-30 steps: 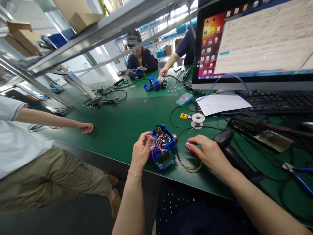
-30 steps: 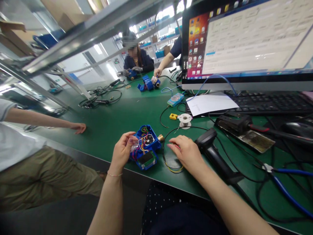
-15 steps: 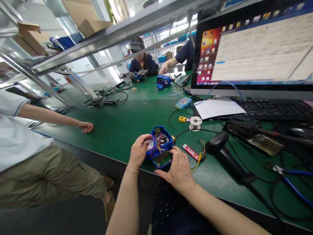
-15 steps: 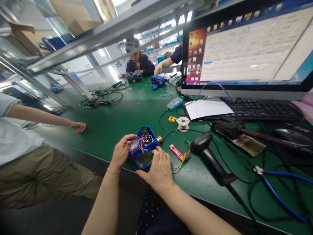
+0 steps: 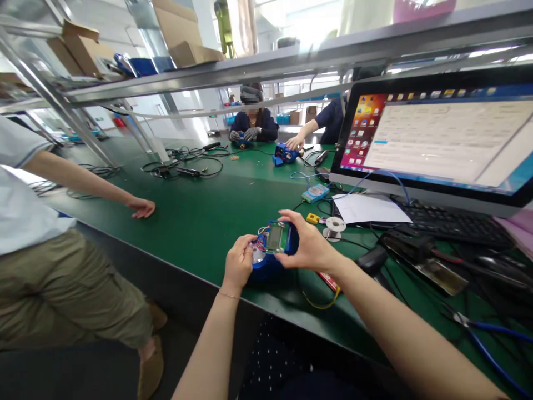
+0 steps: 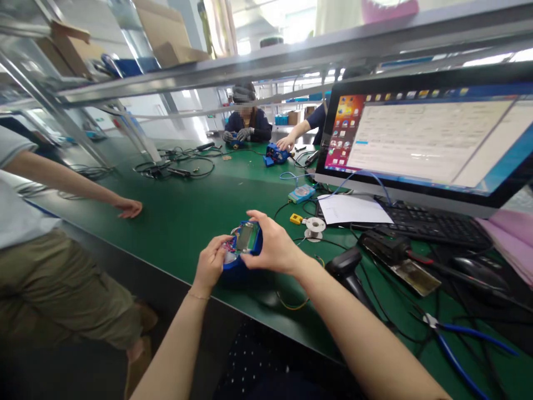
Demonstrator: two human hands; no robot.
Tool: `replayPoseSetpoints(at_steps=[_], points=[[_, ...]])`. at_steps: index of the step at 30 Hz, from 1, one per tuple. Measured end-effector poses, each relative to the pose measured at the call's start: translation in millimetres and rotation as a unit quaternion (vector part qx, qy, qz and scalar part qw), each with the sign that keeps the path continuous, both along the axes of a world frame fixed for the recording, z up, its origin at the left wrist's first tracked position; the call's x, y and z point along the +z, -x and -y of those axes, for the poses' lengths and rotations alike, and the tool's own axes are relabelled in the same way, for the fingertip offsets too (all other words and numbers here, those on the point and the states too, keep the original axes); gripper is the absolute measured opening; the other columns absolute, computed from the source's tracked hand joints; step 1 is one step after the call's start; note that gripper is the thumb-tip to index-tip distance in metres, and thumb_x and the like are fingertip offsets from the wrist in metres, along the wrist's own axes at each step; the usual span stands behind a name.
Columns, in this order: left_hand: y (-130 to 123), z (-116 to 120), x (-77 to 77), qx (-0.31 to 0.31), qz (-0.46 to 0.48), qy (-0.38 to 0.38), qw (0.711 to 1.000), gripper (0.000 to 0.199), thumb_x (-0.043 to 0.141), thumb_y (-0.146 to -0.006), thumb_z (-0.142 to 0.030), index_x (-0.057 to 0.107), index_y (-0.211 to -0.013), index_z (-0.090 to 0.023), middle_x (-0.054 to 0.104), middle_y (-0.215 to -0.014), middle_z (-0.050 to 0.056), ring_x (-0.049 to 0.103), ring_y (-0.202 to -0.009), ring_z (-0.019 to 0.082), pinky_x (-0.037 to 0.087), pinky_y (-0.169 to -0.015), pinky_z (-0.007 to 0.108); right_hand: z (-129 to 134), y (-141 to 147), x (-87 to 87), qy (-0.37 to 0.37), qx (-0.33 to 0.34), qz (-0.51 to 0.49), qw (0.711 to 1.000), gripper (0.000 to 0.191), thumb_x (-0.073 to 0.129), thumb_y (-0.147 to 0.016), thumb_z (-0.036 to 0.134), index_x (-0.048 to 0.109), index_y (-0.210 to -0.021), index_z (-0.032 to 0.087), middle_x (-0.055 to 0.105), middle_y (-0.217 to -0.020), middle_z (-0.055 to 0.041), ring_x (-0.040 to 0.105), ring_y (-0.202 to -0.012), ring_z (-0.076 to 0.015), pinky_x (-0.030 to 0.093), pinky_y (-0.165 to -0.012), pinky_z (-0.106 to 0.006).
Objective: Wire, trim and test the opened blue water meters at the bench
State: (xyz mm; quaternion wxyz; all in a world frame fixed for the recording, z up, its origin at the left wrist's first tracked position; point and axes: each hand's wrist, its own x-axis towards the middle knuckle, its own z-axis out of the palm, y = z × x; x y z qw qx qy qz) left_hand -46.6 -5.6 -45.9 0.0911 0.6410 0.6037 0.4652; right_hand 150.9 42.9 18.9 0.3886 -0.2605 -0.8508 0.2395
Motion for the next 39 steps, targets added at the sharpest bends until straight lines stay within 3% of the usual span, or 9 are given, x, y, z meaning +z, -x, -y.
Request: replayPoseSetpoints(at_steps=[3,6,17,23,28,32,35,37,39], points=[[1.3,-0.6,0.9,-0.010,0.004,-0.002,1.000,0.028,0.036,-0.083,-0.022,0.060,-0.097,-0.017,0.063,-0.100,0.008,0.059,-0.096,0.018,0.047,-0.088,0.032,-37.4,1.2,7.2,0.104,0.114,0.027,0.988,0.082,0.071,-0.058,0.027,0.031,-0.129,0.018,0.058,-0.113,-0.0097,0.057,-0.104,-0.0191,0.042,-0.093,-0.035],[1.3,-0.2,1.3,-0.010,0.008,-0.004,1.000,0.027,0.036,-0.084,-0.023,0.061,-0.095,-0.017,0.064,-0.099,0.008,0.059,-0.096,0.018,0.047,-0.087,0.032,-54.4,-1.3,-0.3,0.170,0.182,0.020,0.968,0.084,0.073,-0.058,0.027,0.030,-0.130,0.017,0.057,-0.115,-0.0112,0.054,-0.109,-0.0190,0.038,-0.098,-0.037],[2.0,-1.0,-2.1,-0.013,0.015,-0.002,1.000,0.028,0.036,-0.085,-0.025,0.060,-0.096,-0.016,0.062,-0.100,0.008,0.058,-0.096,0.019,0.046,-0.088,0.033,-66.0,0.2,-28.1,0.267,0.250,-0.077,0.928,0.090,0.078,-0.056,0.027,0.030,-0.131,0.018,0.056,-0.119,-0.0128,0.051,-0.116,-0.0217,0.034,-0.102,-0.041],[2.9,-0.7,-3.1,-0.019,0.018,0.004,1.000,0.029,0.036,-0.085,-0.024,0.060,-0.098,-0.016,0.062,-0.102,0.008,0.057,-0.098,0.018,0.045,-0.089,0.031,-70.2,-10.1,-31.1,0.220,0.234,-0.049,0.946,0.087,0.076,-0.059,0.026,0.030,-0.132,0.019,0.053,-0.125,-0.0136,0.048,-0.119,-0.0210,0.030,-0.105,-0.042],[3.9,-0.2,-3.5,-0.022,0.018,0.003,1.000,0.028,0.037,-0.085,-0.025,0.060,-0.098,-0.015,0.061,-0.102,0.008,0.056,-0.098,0.018,0.044,-0.089,0.031,-73.4,-11.4,-3.1,0.160,0.233,0.056,0.957,0.093,0.076,-0.057,0.027,0.028,-0.136,0.018,0.057,-0.119,-0.0118,0.053,-0.113,-0.0197,0.035,-0.102,-0.039],[3.9,-1.0,-3.2,-0.022,0.020,0.001,1.000,0.028,0.037,-0.086,-0.026,0.060,-0.098,-0.016,0.062,-0.101,0.008,0.056,-0.097,0.019,0.045,-0.089,0.032,-77.2,-5.2,13.8,0.113,0.241,0.181,0.947,0.088,0.075,-0.057,0.027,0.034,-0.135,0.020,0.059,-0.119,-0.0095,0.055,-0.109,-0.0192,0.038,-0.098,-0.036],[3.6,-0.8,-3.7,-0.021,0.022,-0.001,1.000,0.028,0.037,-0.086,-0.026,0.060,-0.098,-0.016,0.061,-0.101,0.008,0.056,-0.097,0.019,0.045,-0.088,0.033,-80.0,-11.0,12.7,0.113,0.240,0.226,0.937,0.088,0.075,-0.057,0.027,0.034,-0.136,0.021,0.054,-0.127,-0.0093,0.050,-0.117,-0.0193,0.035,-0.101,-0.035],[3.7,-0.2,-4.6,-0.023,0.024,-0.002,0.999,0.028,0.038,-0.086,-0.026,0.061,-0.099,-0.016,0.061,-0.102,0.008,0.056,-0.098,0.019,0.045,-0.089,0.033,-80.4,-22.9,7.9,0.115,0.223,0.198,0.948,0.091,0.075,-0.057,0.031,0.033,-0.137,0.021,0.046,-0.135,-0.0092,0.044,-0.123,-0.0191,0.032,-0.104,-0.035],[4.8,0.0,-5.7,-0.028,0.029,-0.003,0.999,0.028,0.038,-0.087,-0.027,0.060,-0.100,-0.016,0.061,-0.104,0.008,0.056,-0.099,0.019,0.044,-0.089,0.033,-77.9,-39.0,2.1,0.127,0.152,0.155,0.968,0.085,0.072,-0.062,0.036,0.034,-0.136,0.019,0.045,-0.136,-0.0098,0.044,-0.122,-0.0182,0.035,-0.102,-0.033]])
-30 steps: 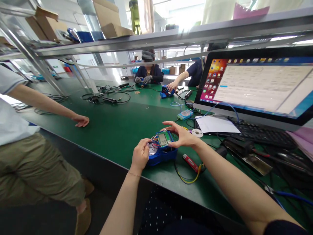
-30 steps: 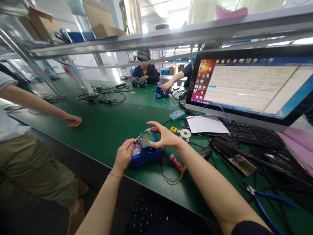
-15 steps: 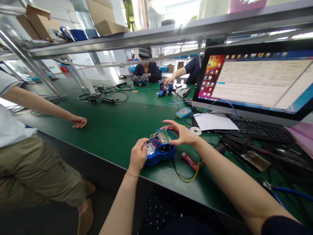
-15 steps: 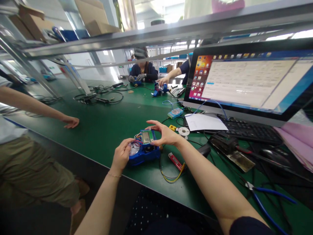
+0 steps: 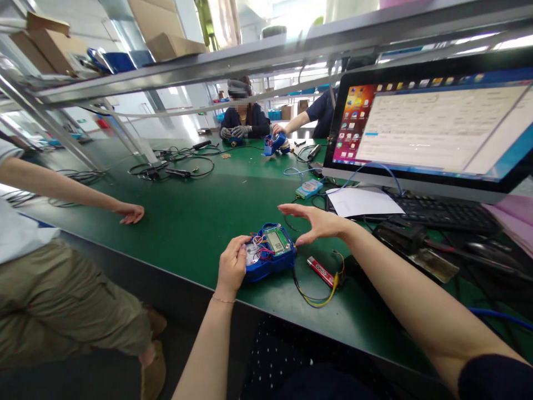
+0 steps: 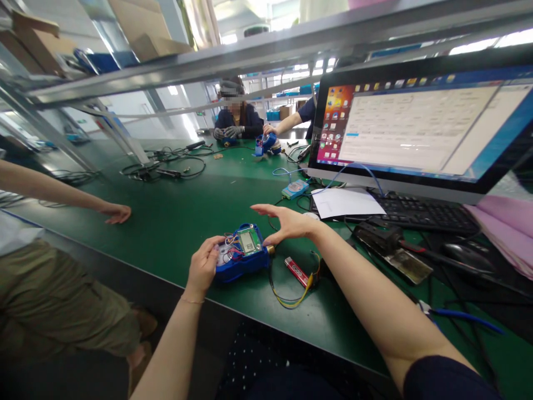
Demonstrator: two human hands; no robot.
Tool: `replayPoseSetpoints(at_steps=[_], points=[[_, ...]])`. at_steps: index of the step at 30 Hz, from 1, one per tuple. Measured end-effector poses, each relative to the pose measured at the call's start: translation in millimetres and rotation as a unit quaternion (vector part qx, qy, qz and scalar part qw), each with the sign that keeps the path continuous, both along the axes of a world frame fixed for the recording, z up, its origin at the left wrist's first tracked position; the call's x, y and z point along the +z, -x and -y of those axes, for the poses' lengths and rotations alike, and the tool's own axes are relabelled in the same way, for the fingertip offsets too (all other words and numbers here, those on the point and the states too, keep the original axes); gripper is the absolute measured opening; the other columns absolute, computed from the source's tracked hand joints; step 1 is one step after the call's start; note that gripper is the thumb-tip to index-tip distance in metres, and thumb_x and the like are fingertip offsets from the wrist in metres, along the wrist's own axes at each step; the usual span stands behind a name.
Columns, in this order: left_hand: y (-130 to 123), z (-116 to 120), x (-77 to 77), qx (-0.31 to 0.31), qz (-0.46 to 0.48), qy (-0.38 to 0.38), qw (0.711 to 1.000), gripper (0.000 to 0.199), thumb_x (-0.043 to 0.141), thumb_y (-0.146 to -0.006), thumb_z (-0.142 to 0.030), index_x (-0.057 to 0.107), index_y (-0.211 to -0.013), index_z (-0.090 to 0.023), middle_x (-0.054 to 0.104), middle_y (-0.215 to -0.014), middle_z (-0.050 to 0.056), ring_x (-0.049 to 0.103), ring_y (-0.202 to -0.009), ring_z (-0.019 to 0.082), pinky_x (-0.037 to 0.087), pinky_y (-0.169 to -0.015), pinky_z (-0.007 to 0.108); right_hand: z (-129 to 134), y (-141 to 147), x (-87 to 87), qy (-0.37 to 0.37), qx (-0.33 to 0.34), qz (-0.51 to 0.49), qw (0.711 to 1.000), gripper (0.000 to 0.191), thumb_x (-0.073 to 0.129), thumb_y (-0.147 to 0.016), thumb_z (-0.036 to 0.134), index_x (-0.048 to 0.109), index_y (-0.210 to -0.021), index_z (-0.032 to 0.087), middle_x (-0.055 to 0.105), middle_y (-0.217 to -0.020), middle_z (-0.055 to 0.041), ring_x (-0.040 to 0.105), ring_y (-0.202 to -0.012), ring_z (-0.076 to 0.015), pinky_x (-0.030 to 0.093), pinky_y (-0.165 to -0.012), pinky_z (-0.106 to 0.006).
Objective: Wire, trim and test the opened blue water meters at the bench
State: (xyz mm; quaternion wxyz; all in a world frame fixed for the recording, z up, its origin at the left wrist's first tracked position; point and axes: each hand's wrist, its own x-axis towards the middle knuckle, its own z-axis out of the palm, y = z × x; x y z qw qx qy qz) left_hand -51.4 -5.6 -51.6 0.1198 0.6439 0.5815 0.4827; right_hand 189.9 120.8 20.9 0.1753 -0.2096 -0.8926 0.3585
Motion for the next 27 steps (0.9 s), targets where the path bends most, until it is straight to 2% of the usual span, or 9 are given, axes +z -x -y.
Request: replayPoseSetpoints(at_steps=[3,5,8,12,15,17,21,24,27], points=[[4.0,-2.5,-1.4,-0.021,0.010,-0.001,1.000,0.028,0.039,-0.087,-0.028,0.060,-0.101,-0.017,0.061,-0.106,0.008,0.056,-0.102,0.019,0.044,-0.091,0.033,13.1,-22.6,-11.6,-0.027,-0.180,0.120,0.976,0.048,0.055,-0.078,0.037,0.050,-0.121,0.014,0.061,-0.114,-0.0092,0.059,-0.100,-0.0151,0.046,-0.086,-0.028],[7.7,-6.7,-1.9,-0.048,0.018,0.001,0.999,0.028,0.040,-0.086,-0.029,0.061,-0.099,-0.017,0.062,-0.106,0.008,0.056,-0.103,0.019,0.044,-0.092,0.033,29.2,-30.5,-23.1,-0.055,-0.241,0.239,0.939,0.031,0.051,-0.080,0.033,0.061,-0.102,0.013,0.067,-0.094,-0.0082,0.063,-0.085,-0.0163,0.047,-0.075,-0.028],[11.9,-15.1,-2.6,-0.092,0.030,0.010,0.995,0.028,0.042,-0.086,-0.032,0.062,-0.098,-0.017,0.064,-0.105,0.007,0.058,-0.101,0.019,0.045,-0.092,0.033,58.0,-28.8,-45.0,-0.067,-0.251,0.318,0.912,0.021,0.060,-0.071,0.029,0.066,-0.083,0.013,0.068,-0.081,-0.0111,0.064,-0.078,-0.0233,0.047,-0.066,-0.031],[13.2,-20.5,-2.8,-0.106,0.038,0.017,0.993,0.029,0.042,-0.086,-0.034,0.062,-0.099,-0.017,0.064,-0.105,0.008,0.059,-0.100,0.020,0.047,-0.090,0.034,85.0,-17.4,-63.2,-0.089,-0.262,0.362,0.890,0.022,0.059,-0.068,0.021,0.064,-0.086,0.010,0.066,-0.088,-0.0152,0.064,-0.081,-0.0276,0.046,-0.067,-0.034],[12.0,-13.3,-1.0,-0.053,0.033,0.003,0.998,0.028,0.042,-0.087,-0.033,0.061,-0.101,-0.018,0.062,-0.107,0.008,0.056,-0.103,0.020,0.044,-0.093,0.036,95.7,-19.4,-57.5,-0.115,-0.278,0.359,0.884,0.022,0.051,-0.077,0.022,0.062,-0.092,0.011,0.064,-0.094,-0.0142,0.062,-0.088,-0.0265,0.044,-0.073,-0.033],[8.1,-1.8,1.4,0.027,0.022,-0.030,0.999,0.026,0.042,-0.087,-0.031,0.059,-0.102,-0.018,0.059,-0.108,0.008,0.053,-0.106,0.020,0.040,-0.096,0.037,103.6,-27.5,-49.4,-0.123,-0.291,0.354,0.880,0.022,0.045,-0.082,0.023,0.061,-0.094,0.013,0.063,-0.094,-0.0122,0.062,-0.089,-0.0252,0.044,-0.073,-0.033],[-13.8,31.4,7.5,0.180,-0.021,-0.164,0.970,0.018,0.047,-0.086,-0.021,0.059,-0.099,-0.018,0.057,-0.101,0.006,0.053,-0.099,0.017,0.042,-0.090,0.035,124.8,-48.3,-45.7,-0.087,-0.309,0.403,0.857,0.029,0.035,-0.084,0.012,0.060,-0.099,0.019,0.064,-0.086,-0.0081,0.065,-0.077,-0.0224,0.040,-0.058,-0.028],[-35.0,51.9,12.0,0.172,-0.045,-0.232,0.956,0.018,0.054,-0.081,-0.011,0.058,-0.096,-0.020,0.058,-0.095,0.004,0.055,-0.092,0.016,0.045,-0.085,0.034,136.7,-57.5,-59.9,-0.108,-0.297,0.418,0.852,0.041,0.031,-0.082,0.004,0.055,-0.110,0.021,0.063,-0.086,-0.0074,0.065,-0.075,-0.0216,0.038,-0.054,-0.027],[-41.3,56.0,15.4,0.139,-0.101,-0.247,0.954,0.020,0.057,-0.078,-0.008,0.060,-0.093,-0.021,0.058,-0.095,0.003,0.055,-0.093,0.017,0.045,-0.087,0.037,140.5,-62.3,-77.8,-0.176,-0.291,0.373,0.864,0.036,0.035,-0.082,0.005,0.056,-0.107,0.019,0.062,-0.085,-0.0074,0.063,-0.076,-0.0197,0.039,-0.056,-0.027]])
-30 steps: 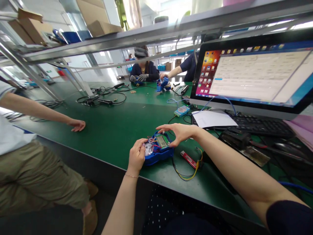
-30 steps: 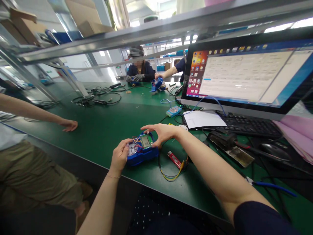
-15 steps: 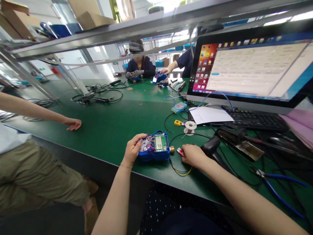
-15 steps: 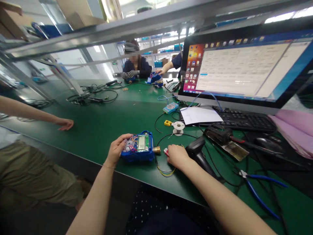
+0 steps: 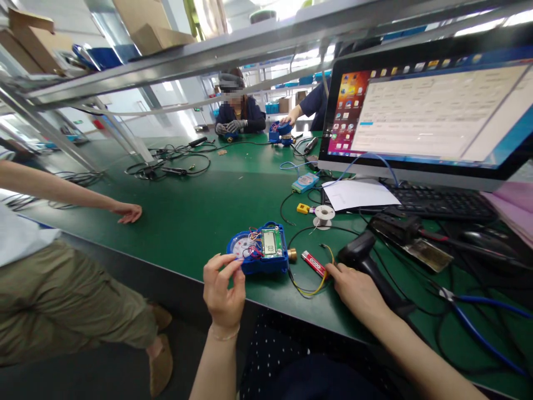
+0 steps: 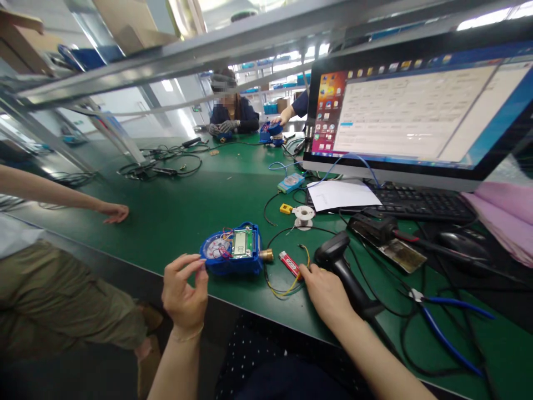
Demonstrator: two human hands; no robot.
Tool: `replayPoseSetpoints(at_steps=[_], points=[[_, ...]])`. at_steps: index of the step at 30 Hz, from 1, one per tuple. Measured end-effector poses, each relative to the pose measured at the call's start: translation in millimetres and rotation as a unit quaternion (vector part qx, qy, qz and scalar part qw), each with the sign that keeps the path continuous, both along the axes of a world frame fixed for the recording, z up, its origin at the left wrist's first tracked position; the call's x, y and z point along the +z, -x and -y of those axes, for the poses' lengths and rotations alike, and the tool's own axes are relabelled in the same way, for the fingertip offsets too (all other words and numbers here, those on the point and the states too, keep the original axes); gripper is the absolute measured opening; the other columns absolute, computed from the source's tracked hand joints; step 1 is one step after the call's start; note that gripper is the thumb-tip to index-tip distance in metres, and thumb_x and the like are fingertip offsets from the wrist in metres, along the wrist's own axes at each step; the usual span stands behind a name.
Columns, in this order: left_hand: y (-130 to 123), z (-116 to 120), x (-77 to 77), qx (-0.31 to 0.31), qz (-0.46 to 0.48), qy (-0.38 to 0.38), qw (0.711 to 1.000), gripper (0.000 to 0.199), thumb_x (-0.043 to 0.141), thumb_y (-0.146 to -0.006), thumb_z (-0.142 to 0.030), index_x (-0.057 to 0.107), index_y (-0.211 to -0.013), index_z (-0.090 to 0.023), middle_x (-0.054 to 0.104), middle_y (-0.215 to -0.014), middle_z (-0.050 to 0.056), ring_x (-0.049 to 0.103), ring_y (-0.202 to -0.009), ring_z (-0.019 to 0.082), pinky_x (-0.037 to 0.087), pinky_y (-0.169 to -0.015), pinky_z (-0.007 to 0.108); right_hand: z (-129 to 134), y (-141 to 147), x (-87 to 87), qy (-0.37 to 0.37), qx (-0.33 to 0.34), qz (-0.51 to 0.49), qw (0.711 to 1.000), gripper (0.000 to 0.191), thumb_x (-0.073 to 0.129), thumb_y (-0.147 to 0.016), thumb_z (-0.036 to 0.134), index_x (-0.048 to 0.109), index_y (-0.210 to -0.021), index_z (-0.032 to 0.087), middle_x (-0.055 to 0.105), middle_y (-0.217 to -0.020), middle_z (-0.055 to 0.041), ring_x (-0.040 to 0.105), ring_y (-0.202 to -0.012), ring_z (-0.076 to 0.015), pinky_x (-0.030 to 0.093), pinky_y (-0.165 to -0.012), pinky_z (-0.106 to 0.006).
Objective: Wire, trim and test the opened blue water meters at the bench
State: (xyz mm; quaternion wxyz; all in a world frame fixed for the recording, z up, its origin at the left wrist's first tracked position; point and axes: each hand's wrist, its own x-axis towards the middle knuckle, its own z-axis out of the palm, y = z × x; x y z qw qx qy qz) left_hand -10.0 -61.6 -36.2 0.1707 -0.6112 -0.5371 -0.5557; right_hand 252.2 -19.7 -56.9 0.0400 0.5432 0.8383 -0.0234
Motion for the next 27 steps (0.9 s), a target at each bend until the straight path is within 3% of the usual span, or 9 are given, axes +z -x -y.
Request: replayPoseSetpoints(at_steps=[2,5,8,10,14,18,23,25,27], points=[[8.1,-6.8,-0.9,0.010,0.011,0.034,0.999,0.017,0.057,-0.079,-0.015,0.060,-0.095,-0.022,0.057,-0.101,0.005,0.054,-0.099,0.019,0.043,-0.091,0.039,0.5,-2.4,-7.6,-0.028,0.025,-0.018,0.999,0.031,0.038,-0.082,0.007,0.057,-0.103,0.020,0.061,-0.083,-0.0061,0.062,-0.074,-0.0175,0.039,-0.057,-0.025],[30.7,-22.6,-10.7,-0.034,0.085,0.179,0.980,0.025,0.054,-0.082,-0.033,0.058,-0.105,-0.021,0.053,-0.118,0.008,0.049,-0.112,0.022,0.043,-0.094,0.038,1.5,-4.4,-9.4,-0.035,0.034,-0.026,0.998,0.029,0.039,-0.083,0.010,0.057,-0.103,0.021,0.059,-0.085,-0.0059,0.061,-0.076,-0.0167,0.039,-0.058,-0.024],[47.1,-32.0,-25.6,-0.132,0.146,0.292,0.936,0.042,0.051,-0.082,-0.046,0.052,-0.115,-0.021,0.054,-0.122,0.010,0.052,-0.112,0.023,0.044,-0.095,0.038,1.5,-4.5,-5.8,-0.009,-0.025,-0.004,1.000,0.030,0.041,-0.083,0.013,0.055,-0.109,0.018,0.059,-0.094,-0.0087,0.062,-0.078,-0.0185,0.040,-0.056,-0.025],[48.5,-31.6,-32.1,-0.141,0.168,0.306,0.927,0.048,0.052,-0.080,-0.049,0.050,-0.118,-0.021,0.055,-0.122,0.009,0.053,-0.111,0.023,0.042,-0.097,0.039,-0.1,-4.7,-4.5,0.005,-0.051,0.010,0.999,0.027,0.041,-0.083,0.014,0.056,-0.105,0.016,0.059,-0.093,-0.0096,0.063,-0.075,-0.0191,0.039,-0.054,-0.026],[37.9,-23.6,-33.6,-0.099,0.161,0.304,0.934,0.050,0.047,-0.082,-0.052,0.048,-0.121,-0.020,0.053,-0.123,0.010,0.050,-0.114,0.024,0.038,-0.101,0.042,-1.4,-7.3,-5.3,-0.041,-0.027,-0.002,0.999,0.018,0.042,-0.082,0.013,0.060,-0.087,0.015,0.059,-0.086,-0.0081,0.062,-0.075,-0.0194,0.039,-0.054,-0.026],[30.7,-20.3,-32.3,-0.087,0.152,0.300,0.938,0.049,0.042,-0.085,-0.051,0.045,-0.123,-0.020,0.051,-0.124,0.012,0.048,-0.116,0.024,0.036,-0.101,0.044,7.1,-12.4,-0.5,-0.179,0.013,-0.076,0.981,0.016,0.046,-0.083,0.016,0.062,-0.079,0.016,0.059,-0.083,-0.0070,0.060,-0.070,-0.0172,0.043,-0.057,-0.027],[15.6,-11.4,-23.2,0.016,0.069,0.206,0.976,0.036,0.046,-0.087,-0.039,0.048,-0.117,-0.020,0.049,-0.123,0.013,0.045,-0.118,0.024,0.036,-0.101,0.046,21.8,-18.0,13.9,-0.373,0.116,-0.216,0.895,0.009,0.053,-0.081,0.015,0.061,-0.086,0.014,0.063,-0.096,-0.0123,0.061,-0.083,-0.0184,0.049,-0.074,-0.030],[1.8,-3.2,-14.2,0.046,0.014,0.115,0.992,0.031,0.054,-0.084,-0.030,0.050,-0.113,-0.020,0.052,-0.117,0.011,0.047,-0.113,0.023,0.038,-0.098,0.046,27.0,-16.5,19.7,-0.395,0.163,-0.261,0.866,0.010,0.056,-0.079,0.013,0.061,-0.088,0.014,0.065,-0.093,-0.0121,0.061,-0.086,-0.0188,0.050,-0.078,-0.031],[-14.1,5.3,-4.4,0.023,-0.053,0.041,0.997,0.033,0.062,-0.078,-0.020,0.051,-0.109,-0.021,0.056,-0.106,0.008,0.053,-0.104,0.021,0.042,-0.094,0.044,33.0,-10.5,26.1,-0.387,0.209,-0.301,0.846,0.013,0.055,-0.079,0.011,0.061,-0.090,0.016,0.066,-0.092,-0.0113,0.061,-0.088,-0.0188,0.051,-0.078,-0.032]])
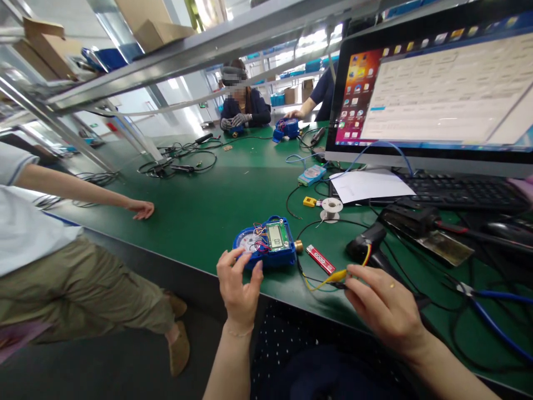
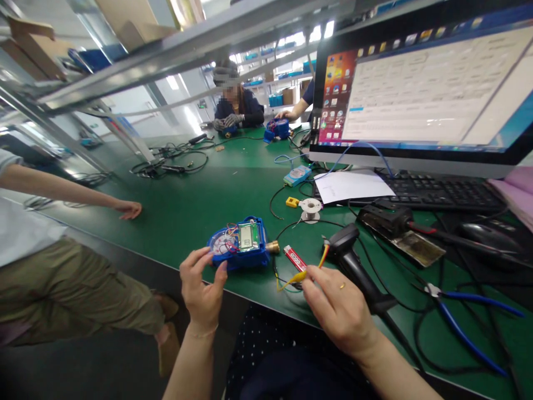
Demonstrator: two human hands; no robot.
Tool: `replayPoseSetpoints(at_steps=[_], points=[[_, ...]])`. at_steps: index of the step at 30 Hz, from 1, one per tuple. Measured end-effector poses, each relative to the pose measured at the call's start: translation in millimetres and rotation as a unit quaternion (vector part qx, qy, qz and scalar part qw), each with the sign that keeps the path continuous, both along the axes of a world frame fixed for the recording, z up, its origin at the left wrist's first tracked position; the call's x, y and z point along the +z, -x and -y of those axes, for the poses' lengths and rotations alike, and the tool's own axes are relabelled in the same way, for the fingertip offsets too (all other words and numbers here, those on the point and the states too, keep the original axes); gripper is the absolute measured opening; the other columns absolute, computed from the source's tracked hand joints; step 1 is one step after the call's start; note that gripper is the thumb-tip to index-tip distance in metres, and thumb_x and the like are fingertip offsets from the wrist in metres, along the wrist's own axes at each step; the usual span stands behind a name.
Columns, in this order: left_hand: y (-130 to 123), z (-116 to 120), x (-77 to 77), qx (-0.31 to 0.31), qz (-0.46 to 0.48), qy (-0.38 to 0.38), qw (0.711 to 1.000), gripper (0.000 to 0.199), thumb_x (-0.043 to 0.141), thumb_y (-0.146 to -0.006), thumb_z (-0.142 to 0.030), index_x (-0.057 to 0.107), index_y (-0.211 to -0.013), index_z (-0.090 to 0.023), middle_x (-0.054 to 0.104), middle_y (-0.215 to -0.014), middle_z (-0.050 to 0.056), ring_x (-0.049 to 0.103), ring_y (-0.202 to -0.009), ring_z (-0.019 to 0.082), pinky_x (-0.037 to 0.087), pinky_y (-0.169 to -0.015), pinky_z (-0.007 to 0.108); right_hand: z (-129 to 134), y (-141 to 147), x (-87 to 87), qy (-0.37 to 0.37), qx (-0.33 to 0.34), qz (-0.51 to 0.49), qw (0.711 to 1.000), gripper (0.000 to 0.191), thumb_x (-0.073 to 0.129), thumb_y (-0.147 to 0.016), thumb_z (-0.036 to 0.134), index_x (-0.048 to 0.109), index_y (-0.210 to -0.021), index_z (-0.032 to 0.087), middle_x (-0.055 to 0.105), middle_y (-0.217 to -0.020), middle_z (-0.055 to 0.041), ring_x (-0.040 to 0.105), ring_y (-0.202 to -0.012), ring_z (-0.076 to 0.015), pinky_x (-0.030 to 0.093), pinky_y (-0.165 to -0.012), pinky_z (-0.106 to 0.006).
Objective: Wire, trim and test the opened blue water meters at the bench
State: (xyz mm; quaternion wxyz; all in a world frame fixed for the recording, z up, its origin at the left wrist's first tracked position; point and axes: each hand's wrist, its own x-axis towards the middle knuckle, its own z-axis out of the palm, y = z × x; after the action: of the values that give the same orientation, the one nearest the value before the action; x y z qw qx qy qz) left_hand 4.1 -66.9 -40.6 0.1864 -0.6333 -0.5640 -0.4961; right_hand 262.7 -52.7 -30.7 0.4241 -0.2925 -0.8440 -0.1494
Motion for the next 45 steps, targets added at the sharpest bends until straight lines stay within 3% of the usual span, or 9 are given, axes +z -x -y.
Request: replayPoseSetpoints(at_steps=[5,9,16,21,25,30,33,36,45], points=[[-29.8,12.8,13.4,-0.142,-0.145,-0.032,0.979,0.037,0.069,-0.070,-0.009,0.053,-0.103,-0.019,0.062,-0.091,0.004,0.058,-0.089,0.014,0.048,-0.087,0.037,17.2,34.6,21.5,0.030,0.189,-0.016,0.981,0.027,0.037,-0.085,0.010,0.064,-0.082,0.015,0.068,-0.081,-0.0089,0.061,-0.077,-0.0162,0.053,-0.069,-0.031],[-35.2,16.5,11.8,-0.203,-0.141,-0.059,0.967,0.027,0.065,-0.074,-0.009,0.057,-0.099,-0.017,0.065,-0.085,0.003,0.060,-0.085,0.013,0.050,-0.085,0.035,21.0,60.6,31.2,0.114,0.291,0.011,0.950,0.034,0.035,-0.086,0.010,0.062,-0.067,0.015,0.064,-0.067,-0.0069,0.052,-0.058,-0.0137,0.046,-0.052,-0.027],[-33.8,11.5,9.5,-0.160,-0.070,-0.054,0.983,0.027,0.063,-0.076,-0.009,0.061,-0.101,-0.020,0.067,-0.085,0.003,0.063,-0.083,0.015,0.054,-0.078,0.035,17.2,75.2,24.3,0.131,0.285,0.010,0.949,0.030,0.036,-0.087,0.011,0.063,-0.075,0.014,0.062,-0.068,-0.0071,0.052,-0.059,-0.0144,0.046,-0.054,-0.028],[-31.4,-3.4,12.0,-0.125,-0.028,-0.076,0.989,0.034,0.065,-0.072,-0.003,0.062,-0.101,-0.020,0.065,-0.086,0.002,0.062,-0.082,0.016,0.055,-0.074,0.035,16.1,69.4,24.1,0.122,0.249,-0.029,0.960,0.022,0.043,-0.085,0.012,0.062,-0.096,0.015,0.066,-0.094,-0.0110,0.062,-0.089,-0.0174,0.052,-0.079,-0.030],[-27.8,-14.9,14.9,-0.104,0.018,-0.069,0.992,0.031,0.067,-0.069,-0.001,0.063,-0.094,-0.021,0.062,-0.088,0.001,0.061,-0.081,0.015,0.054,-0.069,0.031,17.2,52.4,20.3,0.126,0.204,-0.033,0.970,0.020,0.049,-0.081,0.011,0.063,-0.092,0.021,0.067,-0.090,-0.0060,0.063,-0.092,-0.0151,0.053,-0.082,-0.028],[-27.3,-22.2,17.6,-0.107,0.086,0.009,0.990,0.016,0.065,-0.074,-0.005,0.061,-0.082,-0.018,0.062,-0.082,-0.001,0.060,-0.076,0.011,0.051,-0.069,0.027,18.9,32.4,-0.5,0.163,0.185,-0.045,0.968,0.021,0.047,-0.084,0.014,0.064,-0.091,0.022,0.069,-0.090,-0.0060,0.065,-0.087,-0.0150,0.055,-0.078,-0.027],[-28.3,-23.4,21.6,-0.080,0.117,0.087,0.986,0.010,0.063,-0.077,-0.010,0.059,-0.080,-0.019,0.061,-0.079,-0.002,0.058,-0.075,0.010,0.049,-0.069,0.026,18.7,25.9,-18.8,0.191,0.177,-0.031,0.965,0.021,0.046,-0.084,0.015,0.065,-0.093,0.022,0.069,-0.092,-0.0068,0.065,-0.089,-0.0158,0.055,-0.078,-0.028],[-29.6,-24.2,27.7,-0.053,0.124,0.149,0.980,0.006,0.061,-0.079,-0.015,0.060,-0.077,-0.020,0.059,-0.077,-0.001,0.057,-0.074,0.011,0.048,-0.070,0.026,18.2,22.9,-33.9,0.180,0.175,-0.083,0.964,0.023,0.043,-0.086,0.016,0.065,-0.091,0.022,0.069,-0.091,-0.0075,0.065,-0.089,-0.0159,0.055,-0.078,-0.028],[-25.2,-28.3,42.9,-0.071,0.187,0.264,0.943,0.007,0.060,-0.081,-0.019,0.058,-0.074,-0.019,0.057,-0.078,0.000,0.055,-0.078,0.012,0.045,-0.074,0.027,20.9,19.6,-50.0,0.197,0.168,-0.111,0.959,0.026,0.041,-0.085,0.011,0.065,-0.090,0.018,0.067,-0.097,-0.0091,0.061,-0.098,-0.0161,0.051,-0.086,-0.031]])
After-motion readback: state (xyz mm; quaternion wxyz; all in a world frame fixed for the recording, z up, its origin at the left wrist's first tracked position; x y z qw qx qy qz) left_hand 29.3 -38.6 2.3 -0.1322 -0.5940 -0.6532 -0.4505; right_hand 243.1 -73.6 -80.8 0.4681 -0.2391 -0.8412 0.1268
